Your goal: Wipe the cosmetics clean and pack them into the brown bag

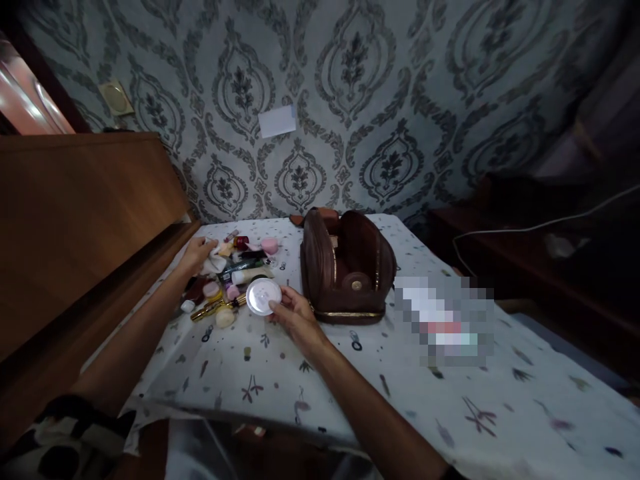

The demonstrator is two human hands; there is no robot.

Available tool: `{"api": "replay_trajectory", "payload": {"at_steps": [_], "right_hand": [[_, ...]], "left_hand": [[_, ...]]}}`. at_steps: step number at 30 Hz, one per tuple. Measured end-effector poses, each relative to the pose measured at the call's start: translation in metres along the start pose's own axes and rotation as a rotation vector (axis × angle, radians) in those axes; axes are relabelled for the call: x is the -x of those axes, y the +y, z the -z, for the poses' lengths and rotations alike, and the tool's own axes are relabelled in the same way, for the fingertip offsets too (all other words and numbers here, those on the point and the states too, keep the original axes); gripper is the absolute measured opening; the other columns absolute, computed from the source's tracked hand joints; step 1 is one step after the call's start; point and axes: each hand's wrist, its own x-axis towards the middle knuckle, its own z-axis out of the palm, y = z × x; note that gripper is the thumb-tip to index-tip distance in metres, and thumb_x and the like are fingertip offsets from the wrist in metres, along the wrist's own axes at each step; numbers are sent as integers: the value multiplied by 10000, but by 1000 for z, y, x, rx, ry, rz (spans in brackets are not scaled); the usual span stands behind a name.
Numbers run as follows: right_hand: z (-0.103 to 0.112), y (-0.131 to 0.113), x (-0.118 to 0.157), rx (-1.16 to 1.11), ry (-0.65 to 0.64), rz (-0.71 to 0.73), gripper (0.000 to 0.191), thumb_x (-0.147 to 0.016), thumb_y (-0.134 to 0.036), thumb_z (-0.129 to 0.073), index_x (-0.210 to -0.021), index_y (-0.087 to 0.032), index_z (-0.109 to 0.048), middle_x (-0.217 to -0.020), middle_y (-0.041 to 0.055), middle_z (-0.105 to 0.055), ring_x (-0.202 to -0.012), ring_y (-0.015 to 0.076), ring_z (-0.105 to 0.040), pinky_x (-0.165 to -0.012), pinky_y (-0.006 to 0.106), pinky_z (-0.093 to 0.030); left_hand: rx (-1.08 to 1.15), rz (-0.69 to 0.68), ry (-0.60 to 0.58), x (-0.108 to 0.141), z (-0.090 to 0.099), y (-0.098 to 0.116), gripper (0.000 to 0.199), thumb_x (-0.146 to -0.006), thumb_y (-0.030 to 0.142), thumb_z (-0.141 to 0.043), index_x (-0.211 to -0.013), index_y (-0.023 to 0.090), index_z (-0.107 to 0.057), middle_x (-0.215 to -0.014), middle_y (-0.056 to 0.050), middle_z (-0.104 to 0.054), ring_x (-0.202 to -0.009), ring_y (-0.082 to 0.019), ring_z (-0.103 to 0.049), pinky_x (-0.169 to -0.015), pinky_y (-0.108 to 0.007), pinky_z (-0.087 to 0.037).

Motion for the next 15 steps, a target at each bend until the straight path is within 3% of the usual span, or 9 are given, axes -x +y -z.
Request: {"api": "replay_trajectory", "payload": {"at_steps": [7,11,14,15], "right_hand": [[-3,-2,2,-36,-13,-12,381,-638,-320,-863,-970,-202,-719,-944,43,-733,-783,155,-643,-652,246,-524],[-3,-1,1,-49,-11,-26,382,-641,-313,-861,-973,-193,-717,-924,41,-728,-772,146,-643,-658,240,-530],[-3,2,0,-60,30,-17,358,-645,-314,-855,-954,-194,-718,-914,35,-723,-775,144,-641,-669,243,-532],[-3,4,0,-66,44,-6,342,-637,-309,-856,-927,-194,-718,-901,29,-721,-777,144,-640,-672,244,-531]], "left_hand": [[233,-111,4,40,-11,7,344,-771,519,-562,-704,183,-524,-637,26,-504,-600,-123,-470,-564,-228,-397],[298,-188,70,72,-20,21,320,-827,492,-515,-815,176,-563,-752,-3,-567,-730,-153,-536,-680,-241,-462],[275,-462,134,107,-30,32,335,-926,466,-432,-846,179,-585,-848,-35,-621,-853,-182,-582,-830,-285,-486],[229,-593,38,120,-35,35,347,-954,443,-405,-853,178,-604,-866,-50,-645,-867,-190,-598,-851,-306,-491]]}}
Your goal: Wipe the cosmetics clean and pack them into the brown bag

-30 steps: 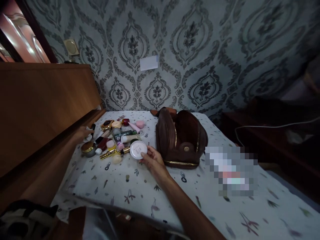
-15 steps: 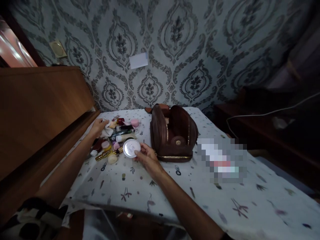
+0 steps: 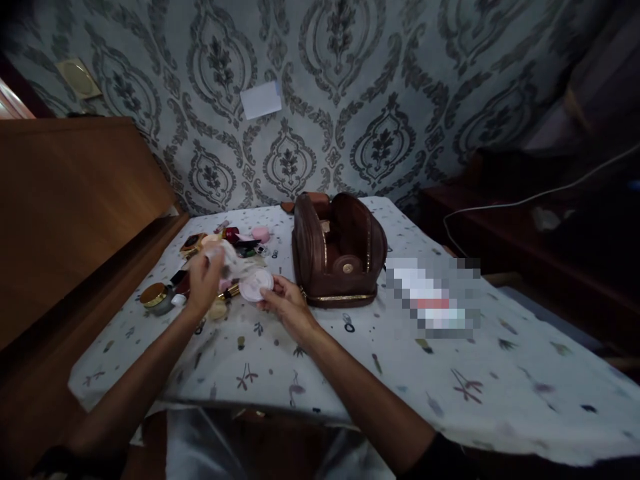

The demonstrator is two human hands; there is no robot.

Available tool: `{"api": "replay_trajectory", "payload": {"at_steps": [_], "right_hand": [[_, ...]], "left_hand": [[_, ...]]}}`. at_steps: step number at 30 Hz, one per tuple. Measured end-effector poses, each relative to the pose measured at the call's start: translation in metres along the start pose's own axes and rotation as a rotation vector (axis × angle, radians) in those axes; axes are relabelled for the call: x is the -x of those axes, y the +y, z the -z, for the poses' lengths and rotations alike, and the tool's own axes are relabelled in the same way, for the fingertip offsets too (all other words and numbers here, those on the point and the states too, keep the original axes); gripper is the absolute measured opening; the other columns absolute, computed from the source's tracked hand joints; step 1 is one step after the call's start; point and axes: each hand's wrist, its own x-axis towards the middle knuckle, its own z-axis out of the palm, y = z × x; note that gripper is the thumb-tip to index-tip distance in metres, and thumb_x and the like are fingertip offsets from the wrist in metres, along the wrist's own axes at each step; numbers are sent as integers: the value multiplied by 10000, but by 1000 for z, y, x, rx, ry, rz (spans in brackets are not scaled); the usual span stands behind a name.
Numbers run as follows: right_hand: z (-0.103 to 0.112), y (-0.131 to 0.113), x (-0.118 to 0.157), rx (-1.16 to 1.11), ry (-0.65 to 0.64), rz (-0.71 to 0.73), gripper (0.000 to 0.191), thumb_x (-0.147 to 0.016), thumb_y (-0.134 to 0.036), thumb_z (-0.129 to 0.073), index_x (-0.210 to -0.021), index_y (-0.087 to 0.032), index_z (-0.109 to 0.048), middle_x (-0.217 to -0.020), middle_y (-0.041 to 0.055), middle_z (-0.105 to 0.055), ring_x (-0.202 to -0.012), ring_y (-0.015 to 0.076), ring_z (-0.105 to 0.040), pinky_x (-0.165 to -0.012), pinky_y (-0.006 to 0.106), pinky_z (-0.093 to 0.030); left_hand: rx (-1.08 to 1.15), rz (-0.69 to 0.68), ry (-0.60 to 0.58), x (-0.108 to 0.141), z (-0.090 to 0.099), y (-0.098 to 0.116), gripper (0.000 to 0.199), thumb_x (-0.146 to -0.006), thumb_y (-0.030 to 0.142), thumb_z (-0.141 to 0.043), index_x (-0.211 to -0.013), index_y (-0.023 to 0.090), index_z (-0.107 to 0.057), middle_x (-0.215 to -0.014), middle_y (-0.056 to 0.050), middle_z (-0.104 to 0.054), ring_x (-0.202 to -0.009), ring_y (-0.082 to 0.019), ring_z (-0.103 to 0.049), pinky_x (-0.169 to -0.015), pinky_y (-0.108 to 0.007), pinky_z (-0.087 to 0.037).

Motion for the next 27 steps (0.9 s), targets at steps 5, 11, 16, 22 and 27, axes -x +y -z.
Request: {"api": "replay_trajectory", "payload": {"at_steps": [5,11,16,22,27], "right_hand": [[1,4,0,-43,55,30,331,-544,-247,-874,-821,-196,-699,-826,-4,-701,-764,142,-631,-679,242,-536],[1,4,-1,-40,-3,33,365,-634,-286,-861,-936,-197,-676,-910,6,-682,-790,128,-629,-673,241,-553],[0,6,2,71,-29,87,378,-663,-311,-855,-966,-213,-652,-974,22,-693,-813,149,-644,-719,289,-569],[-2,2,5,-33,-101,50,313,-721,-334,-828,-950,-240,-636,-912,-11,-670,-838,141,-643,-841,352,-585],[3,3,2,-154,-130,-3,292,-730,-307,-829,-925,-246,-621,-892,-27,-684,-830,137,-657,-796,334,-614]], "left_hand": [[-141,-364,-501,34,-27,13,324,-977,361,-450,-1165,180,-643,-1242,-138,-655,-1224,-261,-562,-1092,-430,-397],[-73,-73,-275,31,-27,-8,336,-1010,341,-355,-1025,149,-630,-1008,-95,-692,-961,-216,-634,-914,-356,-492],[-33,-58,-193,37,-18,-19,244,-952,249,-417,-1050,153,-618,-893,-50,-680,-784,-179,-612,-747,-299,-501],[57,-241,-169,40,-14,-15,402,-960,170,-379,-1312,203,-570,-1309,-82,-642,-1217,-205,-584,-1046,-376,-450],[82,-336,-236,40,-12,-13,336,-979,237,-413,-1233,205,-630,-1269,-109,-653,-1229,-234,-577,-1057,-436,-446]]}}
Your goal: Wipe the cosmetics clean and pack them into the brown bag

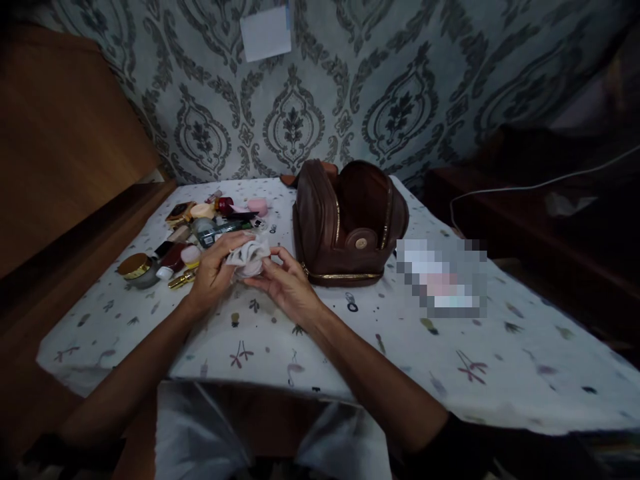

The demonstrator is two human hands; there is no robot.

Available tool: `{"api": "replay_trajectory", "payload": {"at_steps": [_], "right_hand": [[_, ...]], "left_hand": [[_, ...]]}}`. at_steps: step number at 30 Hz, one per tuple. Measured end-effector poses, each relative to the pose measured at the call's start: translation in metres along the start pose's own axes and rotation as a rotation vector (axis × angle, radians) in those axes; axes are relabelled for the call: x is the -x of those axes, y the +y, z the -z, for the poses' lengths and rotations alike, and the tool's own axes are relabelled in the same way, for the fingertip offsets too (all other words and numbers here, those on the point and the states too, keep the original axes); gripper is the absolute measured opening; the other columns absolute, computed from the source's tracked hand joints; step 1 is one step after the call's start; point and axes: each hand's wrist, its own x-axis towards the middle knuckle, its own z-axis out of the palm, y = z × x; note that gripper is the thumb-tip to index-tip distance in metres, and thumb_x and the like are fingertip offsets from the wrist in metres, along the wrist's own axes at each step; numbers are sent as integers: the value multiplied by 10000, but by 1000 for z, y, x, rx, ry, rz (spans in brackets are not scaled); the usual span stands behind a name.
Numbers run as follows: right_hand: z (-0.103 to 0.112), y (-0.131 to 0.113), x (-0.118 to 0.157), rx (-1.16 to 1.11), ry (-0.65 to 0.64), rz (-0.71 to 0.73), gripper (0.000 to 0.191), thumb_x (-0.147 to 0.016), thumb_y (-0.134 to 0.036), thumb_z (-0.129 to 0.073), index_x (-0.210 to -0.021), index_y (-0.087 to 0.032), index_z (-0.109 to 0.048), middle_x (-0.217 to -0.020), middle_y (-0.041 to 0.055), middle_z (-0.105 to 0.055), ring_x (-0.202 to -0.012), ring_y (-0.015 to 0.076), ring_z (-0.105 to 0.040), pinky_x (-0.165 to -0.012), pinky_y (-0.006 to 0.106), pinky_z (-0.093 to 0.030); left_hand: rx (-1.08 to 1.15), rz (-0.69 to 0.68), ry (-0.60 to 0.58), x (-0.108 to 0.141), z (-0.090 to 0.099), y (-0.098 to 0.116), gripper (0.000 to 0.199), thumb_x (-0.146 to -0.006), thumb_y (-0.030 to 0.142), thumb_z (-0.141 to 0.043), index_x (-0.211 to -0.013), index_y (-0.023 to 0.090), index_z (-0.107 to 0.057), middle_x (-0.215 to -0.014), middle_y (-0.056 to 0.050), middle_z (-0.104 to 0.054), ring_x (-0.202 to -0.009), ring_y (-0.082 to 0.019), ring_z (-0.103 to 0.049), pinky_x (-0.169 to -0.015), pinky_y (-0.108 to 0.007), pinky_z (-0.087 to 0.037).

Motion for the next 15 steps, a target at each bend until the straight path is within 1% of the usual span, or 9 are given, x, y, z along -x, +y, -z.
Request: {"api": "replay_trajectory", "payload": {"at_steps": [4,7,9,11,13,15], "right_hand": [[5,1,-3,-48,7,-3,329,-700,-260,-854,-914,-247,-605,-893,-48,-698,-816,116,-667,-783,292,-616],[5,1,-3,-75,-14,-27,353,-680,-260,-873,-900,-242,-597,-900,-51,-709,-794,109,-676,-764,282,-624],[4,0,-3,-82,-33,-55,381,-660,-272,-888,-895,-237,-590,-909,-48,-713,-784,113,-684,-744,292,-635],[2,0,-3,-66,-56,-81,396,-654,-270,-894,-897,-231,-584,-894,-49,-710,-758,114,-686,-721,304,-643],[0,0,-2,-38,-86,-98,386,-665,-261,-888,-894,-223,-579,-861,-53,-700,-733,112,-685,-706,308,-647],[-1,1,-1,-14,-116,-105,364,-681,-252,-878,-878,-216,-574,-820,-58,-685,-714,111,-684,-690,301,-647]], "left_hand": [[20,-10,-63,2,-2,3,348,-962,347,-506,-1267,199,-583,-1364,-149,-554,-1317,-277,-496,-1085,-480,-408],[34,2,-37,3,-6,7,326,-941,392,-564,-1204,201,-577,-1311,-143,-561,-1273,-270,-522,-1055,-455,-429],[54,28,4,4,-7,8,271,-943,393,-564,-1134,202,-574,-1248,-127,-590,-1206,-251,-562,-1017,-423,-449],[76,83,47,4,-8,10,216,-947,380,-554,-1069,201,-560,-1170,-106,-621,-1122,-233,-596,-965,-388,-468],[85,159,73,3,-7,11,176,-952,365,-536,-1017,201,-543,-1043,-72,-643,-990,-206,-620,-884,-345,-483],[80,232,91,3,-6,12,162,-959,363,-512,-992,205,-527,-901,-27,-632,-838,-174,-609,-782,-302,-483]]}}
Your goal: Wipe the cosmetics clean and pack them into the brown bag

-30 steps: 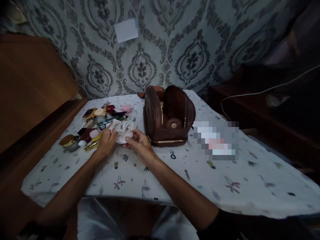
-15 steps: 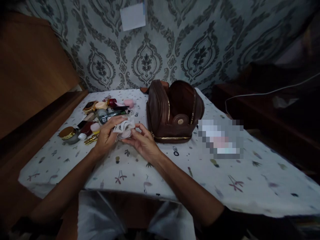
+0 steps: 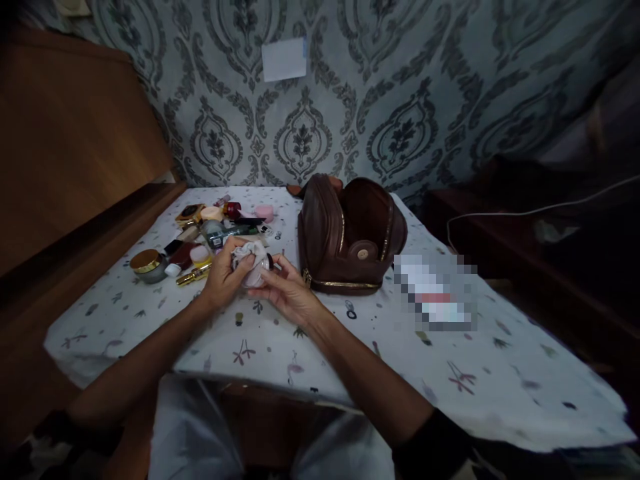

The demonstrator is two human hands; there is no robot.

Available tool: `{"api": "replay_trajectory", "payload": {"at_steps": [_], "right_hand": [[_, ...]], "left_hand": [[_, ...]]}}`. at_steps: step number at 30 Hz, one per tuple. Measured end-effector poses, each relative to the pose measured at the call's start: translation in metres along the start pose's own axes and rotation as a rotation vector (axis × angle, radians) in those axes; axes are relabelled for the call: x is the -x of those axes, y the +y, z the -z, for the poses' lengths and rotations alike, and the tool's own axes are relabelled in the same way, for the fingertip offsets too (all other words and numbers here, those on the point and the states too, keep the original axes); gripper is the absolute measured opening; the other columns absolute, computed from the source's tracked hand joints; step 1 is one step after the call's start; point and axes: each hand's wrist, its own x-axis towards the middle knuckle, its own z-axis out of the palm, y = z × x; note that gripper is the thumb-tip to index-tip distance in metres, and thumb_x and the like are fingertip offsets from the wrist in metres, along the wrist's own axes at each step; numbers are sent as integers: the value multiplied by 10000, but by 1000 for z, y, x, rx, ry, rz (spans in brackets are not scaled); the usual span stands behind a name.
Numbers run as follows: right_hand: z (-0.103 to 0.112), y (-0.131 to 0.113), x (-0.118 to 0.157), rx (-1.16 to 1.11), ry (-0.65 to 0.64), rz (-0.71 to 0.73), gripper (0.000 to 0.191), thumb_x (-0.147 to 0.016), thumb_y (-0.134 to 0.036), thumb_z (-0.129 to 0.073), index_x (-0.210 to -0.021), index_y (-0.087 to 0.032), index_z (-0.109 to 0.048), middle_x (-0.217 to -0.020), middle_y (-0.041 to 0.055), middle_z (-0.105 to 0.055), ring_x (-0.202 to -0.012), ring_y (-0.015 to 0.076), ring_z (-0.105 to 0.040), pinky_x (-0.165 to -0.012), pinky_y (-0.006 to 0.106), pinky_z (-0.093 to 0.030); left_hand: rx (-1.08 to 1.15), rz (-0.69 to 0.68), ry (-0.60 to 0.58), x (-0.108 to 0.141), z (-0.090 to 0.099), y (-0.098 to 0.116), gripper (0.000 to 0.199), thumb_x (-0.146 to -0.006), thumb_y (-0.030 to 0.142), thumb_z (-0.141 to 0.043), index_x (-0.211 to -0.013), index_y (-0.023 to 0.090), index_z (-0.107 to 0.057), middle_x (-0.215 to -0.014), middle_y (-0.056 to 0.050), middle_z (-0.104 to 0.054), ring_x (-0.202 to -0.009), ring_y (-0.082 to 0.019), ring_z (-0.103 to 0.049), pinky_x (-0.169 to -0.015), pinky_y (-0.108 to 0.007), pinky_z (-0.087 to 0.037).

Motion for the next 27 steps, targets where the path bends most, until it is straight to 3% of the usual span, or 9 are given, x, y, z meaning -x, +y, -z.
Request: {"api": "replay_trajectory", "payload": {"at_steps": [3,7,9,14,18,27], "right_hand": [[-2,0,1,10,-18,-13,343,-693,-247,-870,-872,-209,-581,-798,-55,-678,-709,114,-685,-663,283,-642],[-3,-2,0,-73,5,-37,414,-680,-236,-875,-1005,-239,-618,-898,-45,-700,-714,111,-680,-625,253,-629],[-3,-2,-1,-140,18,-46,453,-680,-229,-872,-1058,-260,-624,-944,-45,-704,-718,102,-667,-620,235,-621],[6,-5,-4,-286,124,-67,365,-697,-253,-865,-992,-268,-651,-984,-33,-714,-818,114,-654,-642,198,-598],[11,-11,-5,-352,189,-82,359,-712,-319,-860,-1011,-286,-663,-1059,-13,-713,-914,149,-656,-658,209,-601],[7,-6,-8,-328,231,-82,374,-690,-420,-864,-937,-230,-656,-864,-27,-696,-735,113,-651,-642,211,-594]], "left_hand": [[-24,39,52,-2,2,-1,192,-966,364,-480,-1067,206,-523,-908,-17,-639,-803,-161,-597,-745,-280,-477],[-62,34,106,-6,2,-2,278,-978,349,-438,-1196,205,-533,-1148,-56,-654,-1035,-188,-611,-906,-309,-472],[-47,61,92,-7,2,-2,280,-982,349,-431,-1185,200,-554,-1141,-52,-665,-1039,-187,-615,-911,-302,-471],[-61,100,-20,-6,1,-3,322,-993,394,-427,-1161,169,-585,-1062,-61,-683,-960,-189,-623,-859,-296,-475],[-135,27,-61,-3,-2,-5,321,-998,384,-425,-1151,158,-594,-1026,-77,-669,-957,-201,-616,-866,-323,-474],[-301,-241,42,5,-11,-6,282,-996,311,-458,-1212,200,-599,-1067,-88,-578,-1005,-203,-571,-864,-343,-476]]}}
